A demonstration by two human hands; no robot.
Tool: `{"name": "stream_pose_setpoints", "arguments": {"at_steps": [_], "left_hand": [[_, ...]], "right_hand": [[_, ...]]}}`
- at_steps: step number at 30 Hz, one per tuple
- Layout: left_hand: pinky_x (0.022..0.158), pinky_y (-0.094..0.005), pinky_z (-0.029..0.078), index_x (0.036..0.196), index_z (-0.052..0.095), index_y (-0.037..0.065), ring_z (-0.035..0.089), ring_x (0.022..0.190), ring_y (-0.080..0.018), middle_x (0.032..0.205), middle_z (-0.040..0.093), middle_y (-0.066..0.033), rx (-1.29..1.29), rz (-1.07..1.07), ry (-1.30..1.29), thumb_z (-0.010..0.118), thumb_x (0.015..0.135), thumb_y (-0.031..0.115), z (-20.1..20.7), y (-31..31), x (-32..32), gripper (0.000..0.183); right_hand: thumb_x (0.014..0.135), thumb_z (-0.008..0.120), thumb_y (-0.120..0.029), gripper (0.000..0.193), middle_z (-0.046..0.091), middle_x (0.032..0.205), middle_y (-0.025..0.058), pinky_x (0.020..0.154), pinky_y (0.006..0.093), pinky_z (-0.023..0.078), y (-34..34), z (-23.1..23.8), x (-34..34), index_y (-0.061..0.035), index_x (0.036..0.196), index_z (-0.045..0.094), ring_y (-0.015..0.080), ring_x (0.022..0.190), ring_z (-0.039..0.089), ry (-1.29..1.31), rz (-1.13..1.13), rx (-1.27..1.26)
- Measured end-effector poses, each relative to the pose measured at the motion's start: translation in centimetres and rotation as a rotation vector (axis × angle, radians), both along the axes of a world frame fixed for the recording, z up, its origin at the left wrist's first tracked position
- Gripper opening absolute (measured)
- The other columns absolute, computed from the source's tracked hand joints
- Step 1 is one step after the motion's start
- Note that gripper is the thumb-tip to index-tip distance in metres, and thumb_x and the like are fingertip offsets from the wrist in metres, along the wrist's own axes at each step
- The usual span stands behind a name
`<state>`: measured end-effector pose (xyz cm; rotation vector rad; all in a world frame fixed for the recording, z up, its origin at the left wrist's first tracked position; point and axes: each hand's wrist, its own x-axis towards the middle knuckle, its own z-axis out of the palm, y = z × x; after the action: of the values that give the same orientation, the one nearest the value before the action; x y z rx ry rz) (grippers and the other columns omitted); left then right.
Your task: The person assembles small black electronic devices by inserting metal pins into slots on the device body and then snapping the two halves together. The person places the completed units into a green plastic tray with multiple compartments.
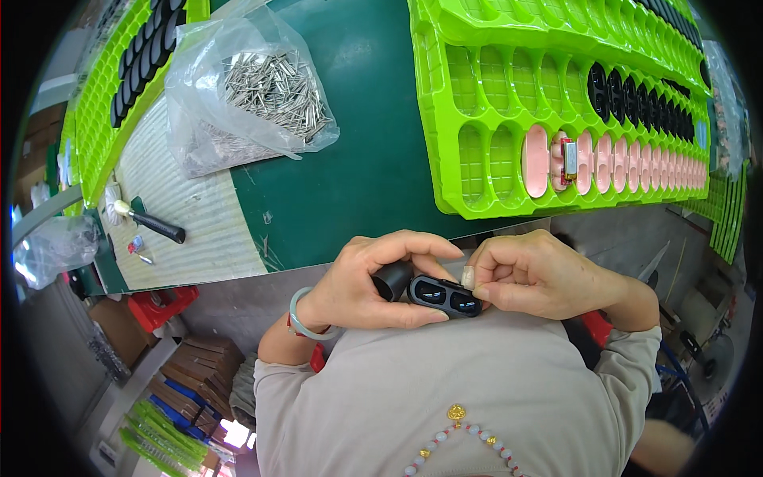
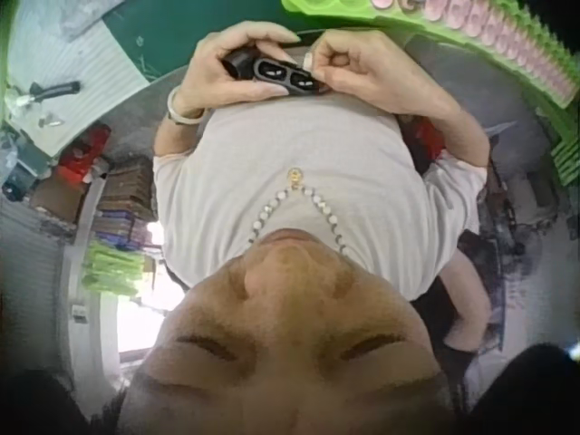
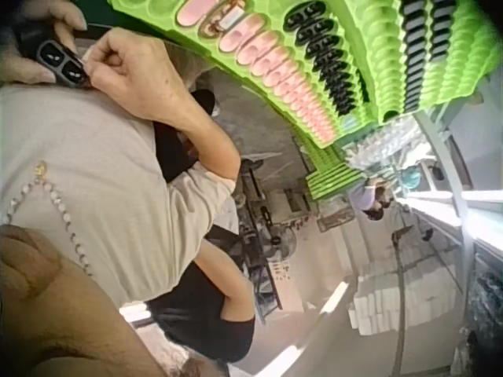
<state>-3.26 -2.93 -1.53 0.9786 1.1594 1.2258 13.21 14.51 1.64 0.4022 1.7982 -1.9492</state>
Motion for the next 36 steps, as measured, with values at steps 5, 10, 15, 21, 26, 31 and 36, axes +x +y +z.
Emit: {"name": "stream_pose_setpoints", "arguments": {"at_steps": [5,10,15,21,26,31,36], "left_hand": [[0.078,-0.0221,0.048,0.114,0.055,0.0,0.064,0.086,-0.0111,0.093,0.067,-0.008,-0.116,0.062,-0.145,0.079,0.066,0.008,-0.1,-0.3,0.9,0.055],[0.08,-0.023,0.048,0.111,0.056,0.0,0.063,0.087,-0.0107,0.091,0.067,-0.0062,-0.168,0.074,-0.225,0.079,0.067,0.006,0.0,-0.4,1.0,0.05],[0.073,-0.0211,0.048,0.099,0.063,0.001,0.063,0.082,-0.0092,0.088,0.067,-0.005,-0.119,0.016,-0.175,0.079,0.066,0.008,-0.6,-0.5,0.9,0.037],[0.071,-0.0239,0.048,0.093,0.065,0.0,0.063,0.078,-0.0132,0.086,0.067,-0.0079,-0.137,-0.032,-0.162,0.08,0.063,0.003,-0.6,-0.2,0.8,0.034],[0.072,-0.0253,0.049,0.091,0.065,0.0,0.063,0.079,-0.0149,0.086,0.067,-0.0094,-0.108,-0.049,-0.176,0.08,0.061,0.0,-0.6,-0.2,1.1,0.033],[0.072,-0.0252,0.049,0.091,0.065,0.0,0.063,0.081,-0.0137,0.088,0.067,-0.009,-0.117,-0.069,-0.165,0.08,0.062,-0.001,-0.5,-0.2,1.2,0.032],[0.078,-0.0257,0.049,0.101,0.061,-0.003,0.063,0.086,-0.0127,0.092,0.066,-0.0083,-0.216,-0.027,-0.252,0.079,0.063,-0.002,0.0,-0.2,1.4,0.042]], "right_hand": [[0.079,0.065,-0.006,0.014,0.065,0.086,0.0113,0.068,0.0298,0.051,-0.3,-0.2,0.0,0.0003,0.09,0.06,0.0235,0.077,0.065,0.241,-0.072,0.213],[0.073,0.071,-0.003,0.017,0.067,0.088,0.0112,0.067,0.0277,0.052,-0.7,-1.2,0.5,-0.0007,0.09,0.067,0.0215,0.079,0.066,0.39,-0.173,0.195],[0.074,0.068,-0.002,0.011,0.067,0.087,0.0105,0.071,0.0292,0.052,-0.5,-1.4,0.7,0.0006,0.084,0.066,0.0221,0.08,0.065,0.37,-0.159,0.1],[0.074,0.067,0.0,0.01,0.067,0.087,0.01,0.071,0.0292,0.052,-1.2,-2.4,1.5,0.0013,0.084,0.066,0.0222,0.081,0.065,0.368,-0.172,0.057],[0.075,0.066,0.001,0.009,0.067,0.087,0.0103,0.071,0.0292,0.052,-2.0,-2.6,2.2,0.0024,0.083,0.065,0.0223,0.082,0.065,0.364,-0.202,0.035],[0.075,0.066,0.002,0.009,0.067,0.088,0.0106,0.071,0.0286,0.052,-2.2,-2.7,2.5,0.002,0.084,0.065,0.022,0.082,0.065,0.366,-0.208,0.067],[0.075,0.065,0.002,0.011,0.067,0.088,0.0106,0.071,0.0284,0.051,-2.1,-2.6,2.5,0.0015,0.086,0.066,0.0219,0.082,0.065,0.353,-0.221,0.076]]}}
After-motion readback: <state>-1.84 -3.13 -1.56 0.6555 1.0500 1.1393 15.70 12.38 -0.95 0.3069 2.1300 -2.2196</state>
